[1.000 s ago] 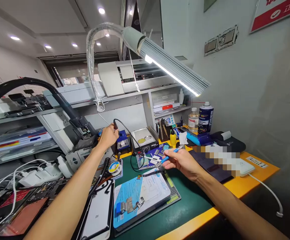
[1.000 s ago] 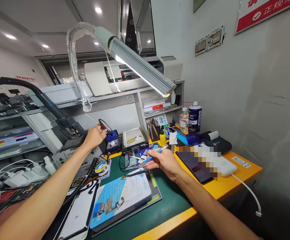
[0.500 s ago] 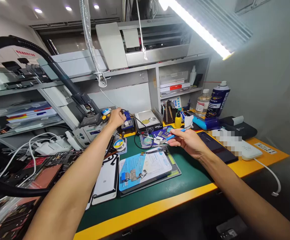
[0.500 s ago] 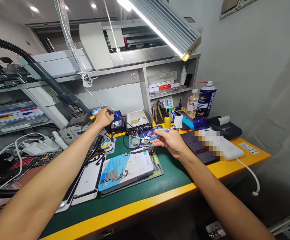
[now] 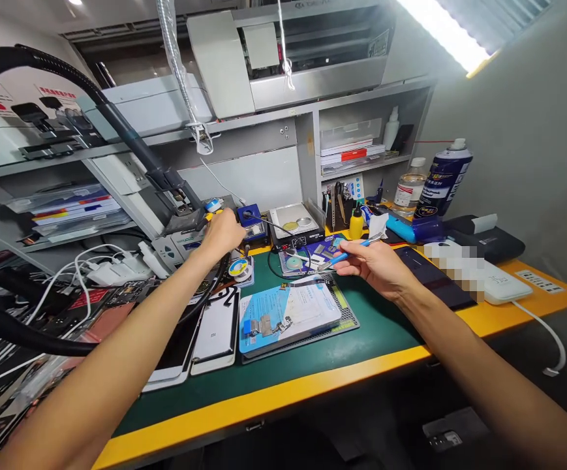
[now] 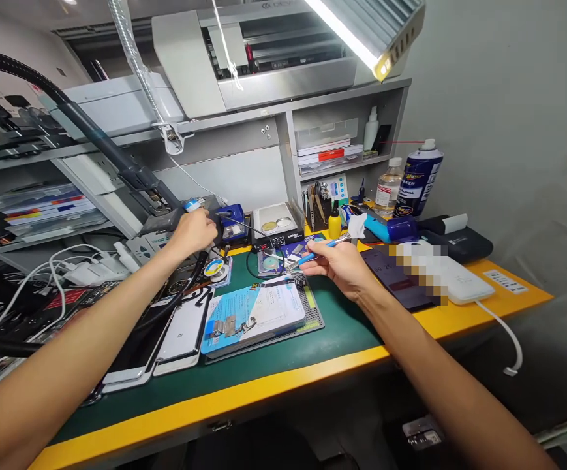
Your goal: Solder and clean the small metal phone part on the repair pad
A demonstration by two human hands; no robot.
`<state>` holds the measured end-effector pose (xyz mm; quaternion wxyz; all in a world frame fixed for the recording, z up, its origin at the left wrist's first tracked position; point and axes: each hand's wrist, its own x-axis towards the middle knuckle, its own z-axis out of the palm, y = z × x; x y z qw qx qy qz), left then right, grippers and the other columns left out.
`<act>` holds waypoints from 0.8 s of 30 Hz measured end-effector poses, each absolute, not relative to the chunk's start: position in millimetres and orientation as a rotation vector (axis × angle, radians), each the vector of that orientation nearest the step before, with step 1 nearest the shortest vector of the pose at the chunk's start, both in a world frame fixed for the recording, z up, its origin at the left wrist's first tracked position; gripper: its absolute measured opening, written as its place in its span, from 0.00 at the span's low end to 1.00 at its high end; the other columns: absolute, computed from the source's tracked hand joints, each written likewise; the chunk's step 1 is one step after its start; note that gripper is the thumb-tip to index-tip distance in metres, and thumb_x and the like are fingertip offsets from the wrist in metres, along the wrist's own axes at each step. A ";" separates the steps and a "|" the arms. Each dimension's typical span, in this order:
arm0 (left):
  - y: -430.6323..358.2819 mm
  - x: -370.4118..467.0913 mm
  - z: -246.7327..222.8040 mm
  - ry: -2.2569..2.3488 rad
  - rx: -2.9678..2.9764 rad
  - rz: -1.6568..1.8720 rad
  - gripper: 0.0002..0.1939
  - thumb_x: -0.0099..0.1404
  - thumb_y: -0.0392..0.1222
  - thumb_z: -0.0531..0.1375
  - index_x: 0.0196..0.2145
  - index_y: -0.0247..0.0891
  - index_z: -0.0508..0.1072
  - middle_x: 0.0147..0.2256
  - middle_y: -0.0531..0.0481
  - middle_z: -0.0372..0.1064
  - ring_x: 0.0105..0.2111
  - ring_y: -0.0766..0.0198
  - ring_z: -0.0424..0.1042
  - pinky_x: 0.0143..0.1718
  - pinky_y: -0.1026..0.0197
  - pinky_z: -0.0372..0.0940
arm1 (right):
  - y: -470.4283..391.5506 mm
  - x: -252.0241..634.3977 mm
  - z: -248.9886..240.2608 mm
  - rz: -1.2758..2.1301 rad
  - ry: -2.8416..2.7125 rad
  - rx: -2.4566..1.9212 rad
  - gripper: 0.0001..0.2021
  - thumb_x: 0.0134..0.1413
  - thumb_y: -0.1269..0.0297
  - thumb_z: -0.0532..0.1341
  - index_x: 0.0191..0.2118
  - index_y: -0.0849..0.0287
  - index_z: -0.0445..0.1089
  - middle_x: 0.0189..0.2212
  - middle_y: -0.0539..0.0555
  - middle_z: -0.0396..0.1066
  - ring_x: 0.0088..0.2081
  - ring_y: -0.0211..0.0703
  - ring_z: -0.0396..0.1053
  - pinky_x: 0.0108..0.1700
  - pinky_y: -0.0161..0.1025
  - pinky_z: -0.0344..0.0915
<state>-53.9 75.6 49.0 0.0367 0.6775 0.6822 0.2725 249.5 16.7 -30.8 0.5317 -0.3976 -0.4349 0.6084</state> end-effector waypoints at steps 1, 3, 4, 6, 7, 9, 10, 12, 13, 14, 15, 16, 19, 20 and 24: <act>57.3 -57.8 51.1 2.104 2.102 0.768 0.17 0.69 0.49 0.62 0.51 0.36 0.72 0.50 0.44 0.71 0.47 0.56 0.73 0.48 0.49 0.71 | 17.7 250.3 -32.0 1.433 -1.073 -0.963 0.10 0.60 0.62 0.66 0.32 0.63 0.75 0.24 0.55 0.76 0.22 0.39 0.74 0.24 0.33 0.75; 16.1 -64.4 51.5 2.018 2.176 0.608 0.14 0.68 0.50 0.61 0.40 0.36 0.78 0.40 0.44 0.76 0.40 0.55 0.75 0.44 0.52 0.70 | 18.9 251.6 -33.6 1.383 -1.171 -0.994 0.17 0.64 0.53 0.61 0.30 0.61 0.73 0.21 0.53 0.72 0.18 0.36 0.68 0.18 0.32 0.68; -5.0 -66.9 49.4 1.914 2.215 0.496 0.13 0.66 0.52 0.62 0.36 0.40 0.79 0.35 0.47 0.77 0.36 0.55 0.76 0.41 0.56 0.69 | 18.1 251.6 -33.4 1.354 -1.238 -1.007 0.21 0.64 0.48 0.59 0.28 0.61 0.71 0.19 0.52 0.70 0.17 0.35 0.66 0.18 0.33 0.65; -43.2 -70.0 40.7 1.728 2.251 0.307 0.14 0.60 0.57 0.65 0.37 0.47 0.81 0.34 0.50 0.78 0.33 0.56 0.76 0.35 0.59 0.68 | 12.4 248.6 -29.6 1.299 -1.424 -1.014 0.26 0.65 0.43 0.55 0.25 0.59 0.69 0.17 0.51 0.67 0.18 0.36 0.64 0.21 0.34 0.64; -58.4 -70.9 34.8 1.708 2.258 0.276 0.17 0.59 0.59 0.65 0.39 0.48 0.81 0.34 0.50 0.78 0.33 0.55 0.75 0.33 0.58 0.67 | 7.2 245.2 -26.0 1.275 -1.541 -1.010 0.27 0.65 0.42 0.54 0.25 0.59 0.69 0.16 0.50 0.65 0.19 0.37 0.64 0.24 0.34 0.64; -78.6 -71.2 22.3 1.747 2.327 0.228 0.19 0.59 0.58 0.63 0.43 0.46 0.79 0.40 0.46 0.77 0.37 0.51 0.75 0.36 0.56 0.66 | -6.2 234.1 -16.4 1.231 -1.811 -0.984 0.23 0.65 0.45 0.56 0.28 0.59 0.72 0.16 0.48 0.63 0.21 0.37 0.63 0.28 0.35 0.62; -83.8 -70.8 16.8 1.738 2.358 0.189 0.18 0.60 0.57 0.63 0.44 0.46 0.78 0.42 0.46 0.77 0.38 0.51 0.75 0.37 0.55 0.65 | -13.5 226.9 -11.3 1.203 -1.956 -0.970 0.19 0.64 0.49 0.59 0.31 0.59 0.74 0.17 0.47 0.64 0.21 0.37 0.62 0.28 0.35 0.60; -86.6 -69.4 8.5 1.724 2.388 0.167 0.16 0.61 0.54 0.61 0.44 0.45 0.77 0.43 0.47 0.76 0.40 0.51 0.74 0.40 0.55 0.64 | -26.0 211.3 -2.7 1.119 -2.218 -0.939 0.10 0.58 0.58 0.65 0.33 0.59 0.77 0.21 0.48 0.68 0.24 0.37 0.61 0.29 0.34 0.54; -85.7 -68.7 6.0 1.710 2.390 0.168 0.15 0.62 0.53 0.61 0.43 0.46 0.77 0.42 0.48 0.76 0.40 0.51 0.74 0.40 0.55 0.63 | -30.5 204.1 0.2 1.074 -2.326 -0.931 0.07 0.55 0.61 0.67 0.33 0.59 0.77 0.20 0.47 0.66 0.23 0.36 0.57 0.28 0.34 0.51; -84.1 -68.1 4.6 1.702 2.392 0.177 0.13 0.63 0.52 0.60 0.42 0.46 0.77 0.40 0.48 0.76 0.40 0.52 0.73 0.40 0.55 0.63 | -33.5 197.9 2.1 1.029 -2.418 -0.929 0.05 0.53 0.63 0.68 0.33 0.59 0.77 0.19 0.46 0.65 0.22 0.35 0.55 0.27 0.35 0.49; -82.3 -67.9 4.1 1.698 2.394 0.185 0.12 0.64 0.51 0.59 0.40 0.46 0.77 0.39 0.49 0.75 0.39 0.52 0.73 0.39 0.55 0.62 | -35.1 192.9 3.0 0.984 -2.492 -0.931 0.04 0.53 0.64 0.68 0.32 0.59 0.77 0.18 0.45 0.63 0.22 0.34 0.52 0.27 0.35 0.47; -80.5 -68.0 4.4 1.695 2.396 0.194 0.11 0.64 0.51 0.59 0.38 0.46 0.77 0.38 0.49 0.75 0.38 0.53 0.73 0.38 0.55 0.62 | -35.7 189.2 3.3 0.941 -2.552 -0.936 0.04 0.54 0.64 0.67 0.31 0.59 0.76 0.18 0.45 0.62 0.21 0.34 0.51 0.27 0.35 0.46; -75.3 -71.2 8.6 1.707 2.387 0.237 0.10 0.63 0.51 0.59 0.36 0.45 0.76 0.36 0.48 0.75 0.36 0.53 0.72 0.35 0.56 0.61 | -34.0 184.4 2.5 0.839 -2.648 -0.971 0.07 0.58 0.65 0.63 0.32 0.60 0.77 0.20 0.47 0.64 0.22 0.35 0.52 0.27 0.35 0.47; -73.4 -72.8 10.6 1.713 2.380 0.254 0.10 0.63 0.51 0.59 0.36 0.45 0.76 0.36 0.48 0.76 0.36 0.53 0.72 0.35 0.56 0.61 | -33.3 184.0 2.3 0.822 -2.661 -0.988 0.08 0.59 0.66 0.62 0.33 0.60 0.77 0.21 0.48 0.67 0.23 0.35 0.54 0.28 0.35 0.48; -66.9 -77.9 17.3 1.679 2.375 0.287 0.12 0.63 0.53 0.60 0.37 0.46 0.78 0.35 0.49 0.76 0.34 0.55 0.73 0.34 0.57 0.62 | -32.6 181.5 3.2 0.810 -2.674 -1.062 0.08 0.59 0.65 0.61 0.38 0.60 0.78 0.26 0.51 0.73 0.25 0.36 0.63 0.28 0.33 0.51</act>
